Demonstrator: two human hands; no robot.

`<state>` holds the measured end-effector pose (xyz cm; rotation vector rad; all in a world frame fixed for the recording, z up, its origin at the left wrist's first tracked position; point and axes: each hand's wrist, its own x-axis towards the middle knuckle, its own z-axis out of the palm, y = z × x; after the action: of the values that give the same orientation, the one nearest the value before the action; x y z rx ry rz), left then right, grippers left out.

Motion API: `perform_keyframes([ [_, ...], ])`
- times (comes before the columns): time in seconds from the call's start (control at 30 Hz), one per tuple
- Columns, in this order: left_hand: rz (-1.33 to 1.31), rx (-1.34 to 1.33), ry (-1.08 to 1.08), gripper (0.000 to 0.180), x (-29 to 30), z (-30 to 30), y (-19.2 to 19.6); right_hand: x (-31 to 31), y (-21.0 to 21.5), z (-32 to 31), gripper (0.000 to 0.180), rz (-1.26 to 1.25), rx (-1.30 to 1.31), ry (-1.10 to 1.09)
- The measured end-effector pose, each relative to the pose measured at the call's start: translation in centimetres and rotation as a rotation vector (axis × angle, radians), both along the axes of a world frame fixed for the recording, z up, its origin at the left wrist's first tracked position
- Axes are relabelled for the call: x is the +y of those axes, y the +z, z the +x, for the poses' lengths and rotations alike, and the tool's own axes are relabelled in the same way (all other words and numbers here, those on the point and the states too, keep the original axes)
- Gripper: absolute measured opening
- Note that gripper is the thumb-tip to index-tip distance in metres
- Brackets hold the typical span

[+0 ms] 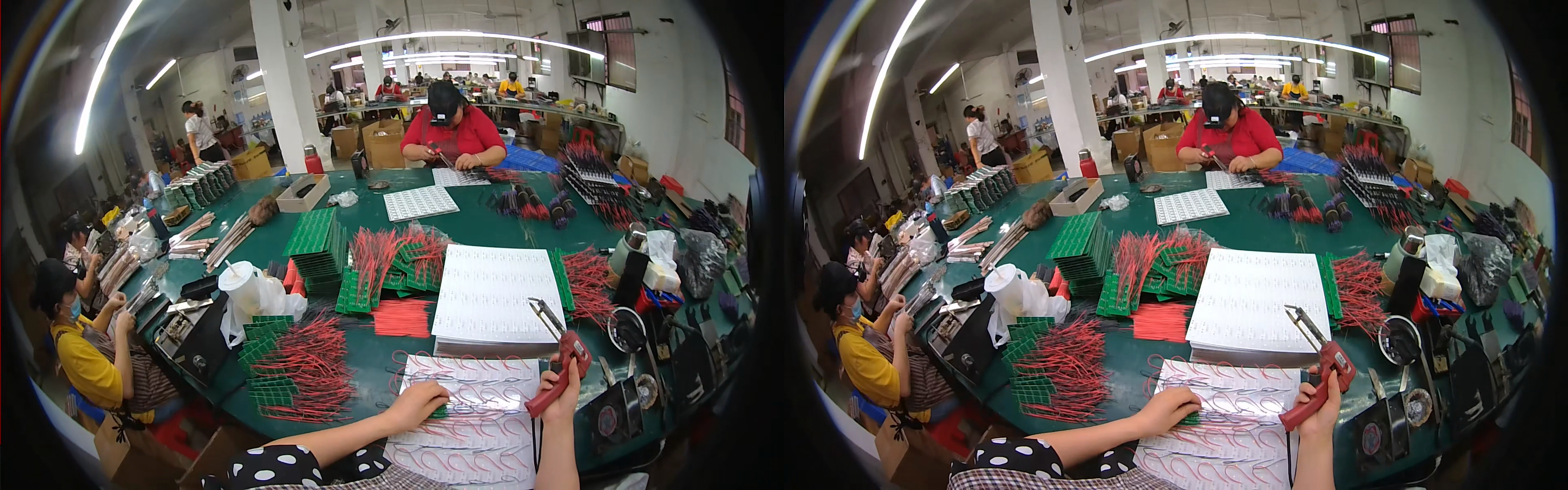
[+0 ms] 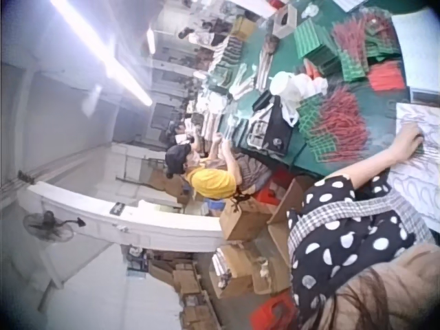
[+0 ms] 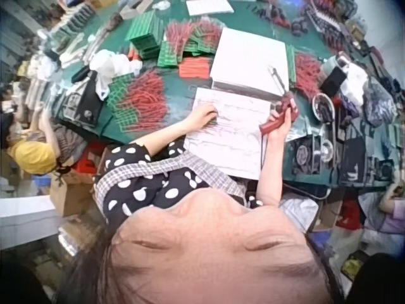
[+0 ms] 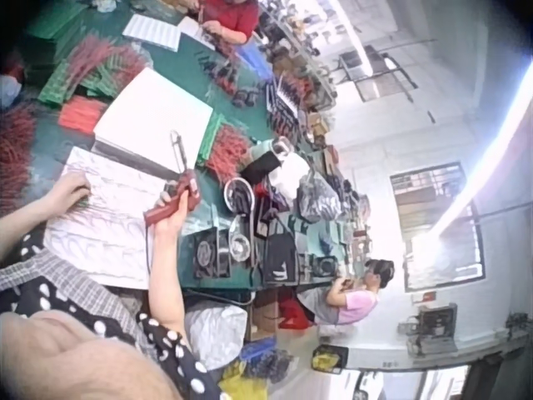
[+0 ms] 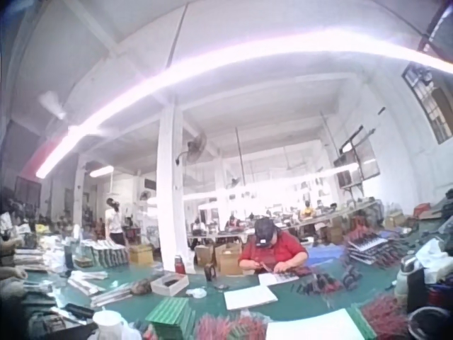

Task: The person solders wires onto circuit boards using a soldering gun, positioning wire ends onto the boards by hand.

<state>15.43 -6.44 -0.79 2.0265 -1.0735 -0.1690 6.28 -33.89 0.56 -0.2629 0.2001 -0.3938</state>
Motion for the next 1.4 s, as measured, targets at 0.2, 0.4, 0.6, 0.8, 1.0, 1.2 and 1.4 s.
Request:
perform_keyframes([
  [0.2, -0.234, 0.161, 0.314, 0.011, -1.4, 0.4, 2.3, -0.4, -0.4, 1.8, 0.039, -0.132, -0.087, 0.024],
  [0.4, -0.425, 0.248, 0.273, 0.014, -6.8, -0.6, 5.8, -2.0, 1.2, 1.4, 0.037, -0.06, -0.147, -0.023],
  [0.6, -0.456, 0.583, 0.19, 0.017, -8.7, -0.2, 3.4, -2.0, 0.1, 1.1, 0.038, 0.028, -0.167, 0.007],
  [0.8, -0.288, 0.527, 0.202, 0.009, -7.9, 2.0, 2.4, -1.2, 0.8, 0.5, 0.039, -0.074, -0.063, -0.007],
  [1.0, -0.04, 0.406, 0.175, 0.007, -8.0, 3.4, 3.0, -0.7, 1.9, 0.7, 0.037, -0.23, 0.085, 0.0],
  [1.2, -0.233, 0.676, 0.277, 0.006, -5.8, 5.7, 6.4, 0.8, 7.7, -2.1, 0.039, -0.904, 0.334, -0.111],
  [1.4, -0.015, 0.578, 0.253, 0.007, -6.7, 2.9, 5.0, 1.1, 6.9, -3.4, 0.053, -0.916, 0.334, -0.102],
])
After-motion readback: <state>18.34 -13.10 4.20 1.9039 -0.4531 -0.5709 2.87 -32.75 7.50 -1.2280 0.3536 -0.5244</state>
